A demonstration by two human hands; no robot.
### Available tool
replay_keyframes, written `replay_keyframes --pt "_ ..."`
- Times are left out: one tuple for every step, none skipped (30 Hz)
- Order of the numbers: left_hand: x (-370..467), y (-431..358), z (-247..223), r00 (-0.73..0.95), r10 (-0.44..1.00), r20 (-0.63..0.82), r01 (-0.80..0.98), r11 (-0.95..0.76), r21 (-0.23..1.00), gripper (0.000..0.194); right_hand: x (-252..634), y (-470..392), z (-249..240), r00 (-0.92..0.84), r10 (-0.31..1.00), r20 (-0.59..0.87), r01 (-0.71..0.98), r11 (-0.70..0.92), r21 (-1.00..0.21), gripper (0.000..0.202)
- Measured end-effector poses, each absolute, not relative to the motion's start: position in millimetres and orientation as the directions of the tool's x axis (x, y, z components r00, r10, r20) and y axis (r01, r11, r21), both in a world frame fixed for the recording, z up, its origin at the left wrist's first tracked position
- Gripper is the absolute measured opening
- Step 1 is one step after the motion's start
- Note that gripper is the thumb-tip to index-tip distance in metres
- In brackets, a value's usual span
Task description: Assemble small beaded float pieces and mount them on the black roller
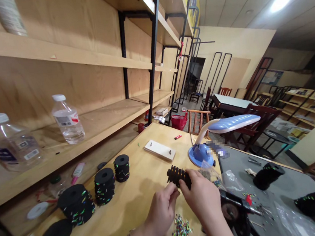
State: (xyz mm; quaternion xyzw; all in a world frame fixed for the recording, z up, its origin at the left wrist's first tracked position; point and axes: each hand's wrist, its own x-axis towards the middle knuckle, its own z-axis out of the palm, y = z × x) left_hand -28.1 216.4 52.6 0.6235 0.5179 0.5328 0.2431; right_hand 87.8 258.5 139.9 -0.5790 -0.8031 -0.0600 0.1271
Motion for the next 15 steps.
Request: replay_keyframes --pt "-28.0 216.8 52.3 -0.104 0.905 0.413 0.388 -0.346 0.854 0.020 86.9 257.9 139.1 -0.294 0.916 0.273 0.948 0.317 -0.044 0.031" --pt "-27.9 217.0 52.2 -0.105 0.904 0.415 0.391 -0.346 0.853 0.021 86.1 257.5 138.2 -0.295 0.916 0.273 0.948 0.317 -0.039 0.031" --pt "-27.8 217.1 52.2 -0.104 0.904 0.416 0.395 -0.346 0.851 0.021 85.6 257.1 137.4 -0.299 0.913 0.276 0.947 0.321 -0.035 0.031" --pt "-27.5 216.9 52.3 -0.103 0.904 0.416 0.400 -0.345 0.849 0.021 85.5 256.8 136.7 -0.306 0.909 0.282 0.944 0.328 -0.031 0.032" --pt "-27.2 216.4 52.4 -0.104 0.904 0.415 0.408 -0.342 0.847 0.021 86.0 256.7 136.0 -0.313 0.905 0.289 0.942 0.334 -0.027 0.032" --pt "-26.8 215.5 52.5 -0.109 0.905 0.412 0.419 -0.334 0.844 0.022 87.1 256.8 135.4 -0.319 0.900 0.296 0.940 0.341 -0.023 0.032" --pt "-26.3 214.2 52.5 -0.115 0.907 0.405 0.435 -0.321 0.841 0.022 88.8 257.2 135.0 -0.328 0.895 0.303 0.936 0.350 -0.023 0.031" --pt "-25.9 212.4 52.5 -0.119 0.911 0.394 0.453 -0.303 0.838 0.022 90.9 257.9 134.7 -0.339 0.889 0.308 0.930 0.365 -0.029 0.031" --pt "-25.6 210.2 52.2 -0.122 0.918 0.377 0.473 -0.280 0.835 0.022 93.3 258.7 134.5 -0.352 0.882 0.313 0.923 0.382 -0.039 0.032" --pt "-25.3 207.4 51.8 -0.124 0.928 0.353 0.492 -0.251 0.833 0.022 95.6 259.6 134.6 -0.367 0.875 0.317 0.914 0.402 -0.052 0.032" --pt "-25.2 204.1 51.2 -0.122 0.938 0.324 0.508 -0.221 0.832 0.022 97.6 260.6 134.9 -0.379 0.868 0.319 0.905 0.419 -0.065 0.033" --pt "-25.2 200.4 50.4 -0.116 0.949 0.294 0.522 -0.194 0.831 0.021 99.1 261.7 135.5 -0.389 0.864 0.320 0.898 0.433 -0.077 0.033" --pt "-25.4 196.3 49.3 -0.107 0.958 0.266 0.534 -0.171 0.828 0.020 100.0 262.7 136.4 -0.394 0.861 0.321 0.894 0.440 -0.084 0.033" --pt "-25.9 191.8 48.0 -0.094 0.966 0.242 0.547 -0.153 0.823 0.018 100.5 263.8 137.5 -0.396 0.861 0.319 0.892 0.443 -0.086 0.032" --pt "-26.8 187.2 46.7 -0.079 0.972 0.224 0.559 -0.143 0.817 0.016 100.5 264.8 138.8 -0.398 0.862 0.315 0.892 0.443 -0.085 0.031"
